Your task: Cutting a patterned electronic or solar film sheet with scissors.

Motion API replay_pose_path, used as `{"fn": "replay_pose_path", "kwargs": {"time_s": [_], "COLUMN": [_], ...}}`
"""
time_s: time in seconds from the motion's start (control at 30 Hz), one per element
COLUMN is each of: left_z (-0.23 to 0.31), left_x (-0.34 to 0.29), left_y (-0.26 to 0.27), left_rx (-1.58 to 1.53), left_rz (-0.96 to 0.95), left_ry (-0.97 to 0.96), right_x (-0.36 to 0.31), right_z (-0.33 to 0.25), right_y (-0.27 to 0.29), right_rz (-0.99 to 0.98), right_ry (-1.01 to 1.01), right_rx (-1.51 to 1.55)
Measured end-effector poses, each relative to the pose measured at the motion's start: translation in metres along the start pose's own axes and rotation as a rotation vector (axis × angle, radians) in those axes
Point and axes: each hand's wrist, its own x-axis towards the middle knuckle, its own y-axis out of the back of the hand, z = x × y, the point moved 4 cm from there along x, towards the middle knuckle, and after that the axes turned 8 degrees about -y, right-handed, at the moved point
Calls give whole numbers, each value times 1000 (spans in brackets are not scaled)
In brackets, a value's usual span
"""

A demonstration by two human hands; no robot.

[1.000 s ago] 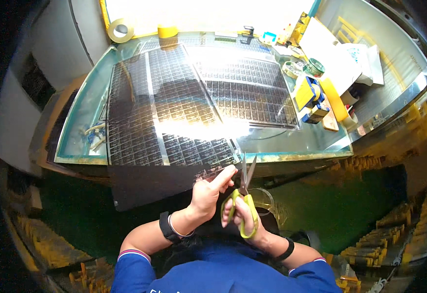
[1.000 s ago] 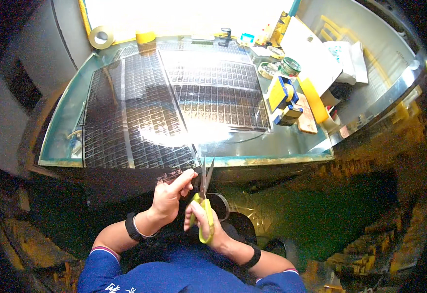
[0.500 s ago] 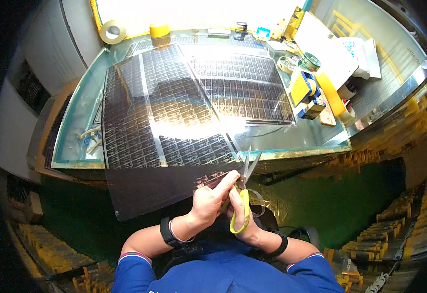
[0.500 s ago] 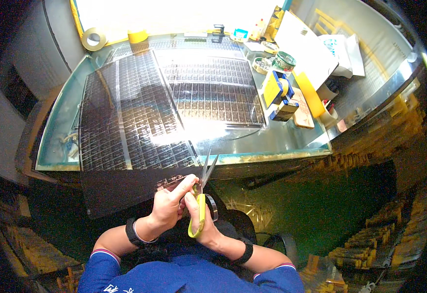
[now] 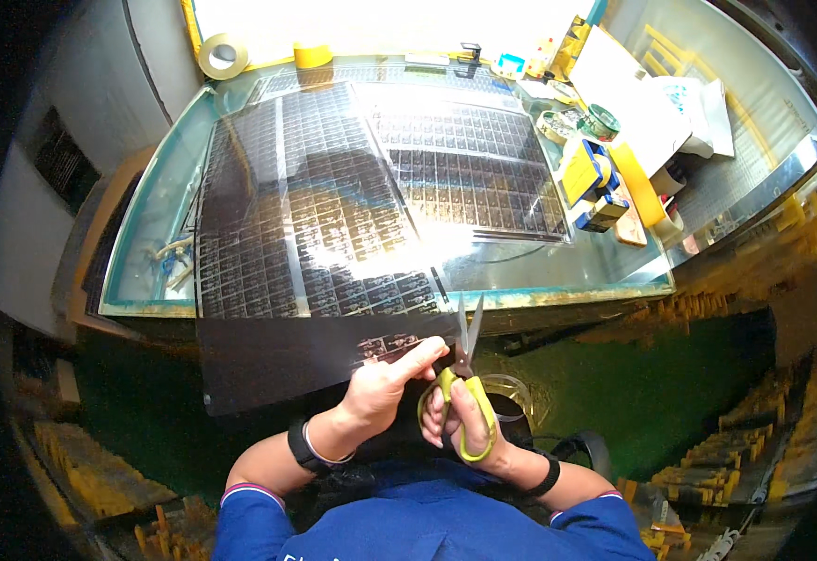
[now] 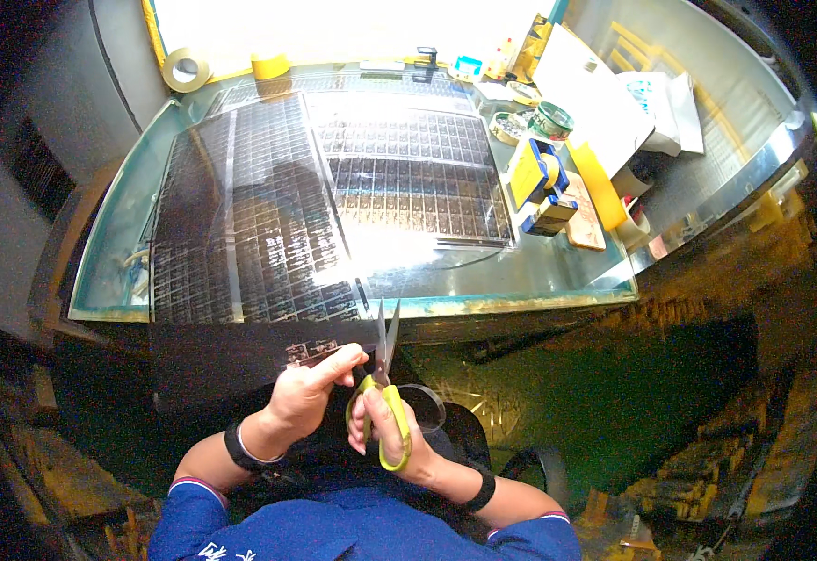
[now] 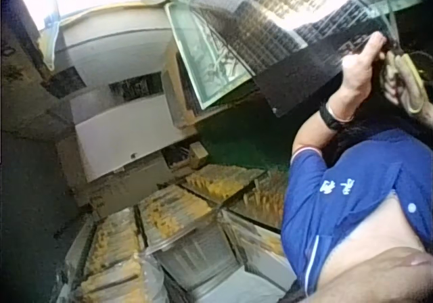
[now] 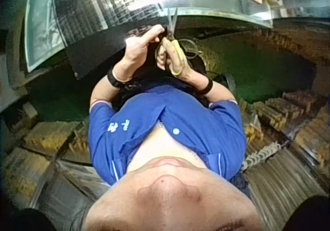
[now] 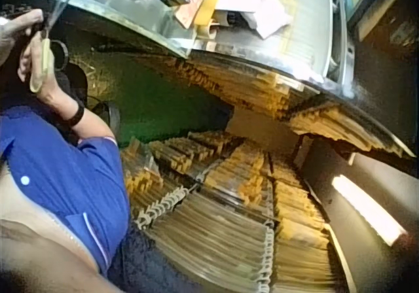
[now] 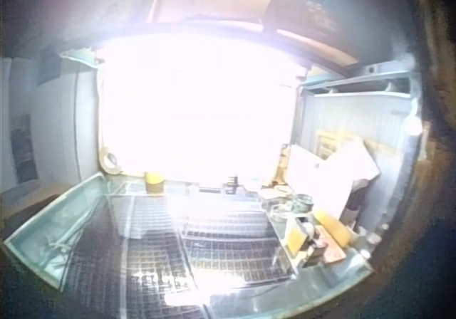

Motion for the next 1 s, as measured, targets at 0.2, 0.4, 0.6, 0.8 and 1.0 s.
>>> {"fn": "replay_pose_path", "kwargs": {"time_s": [0.2,0.4,0.6,0.8,1.0], "left_z": [7,8,11,19,36], "left_x": [-8,-7,-9,-18,-42], "left_y": [18,20,27,37,83], "left_rx": [83,128,163,149,53], "left_rz": [4,49,72,114,379], "left_ry": [-89,-100,-135,-133,-456], "right_x": [-12,-20,-17,-22,-21], "right_z": [-1,4,-10,-21,-36], "right_y": [1,2,6,35,33], "right_rz": [4,104,159,45,-93], "right_ry": [-159,-250,-231,-155,87], "right_rx": [-181,-214,-248,-141,-82]}}
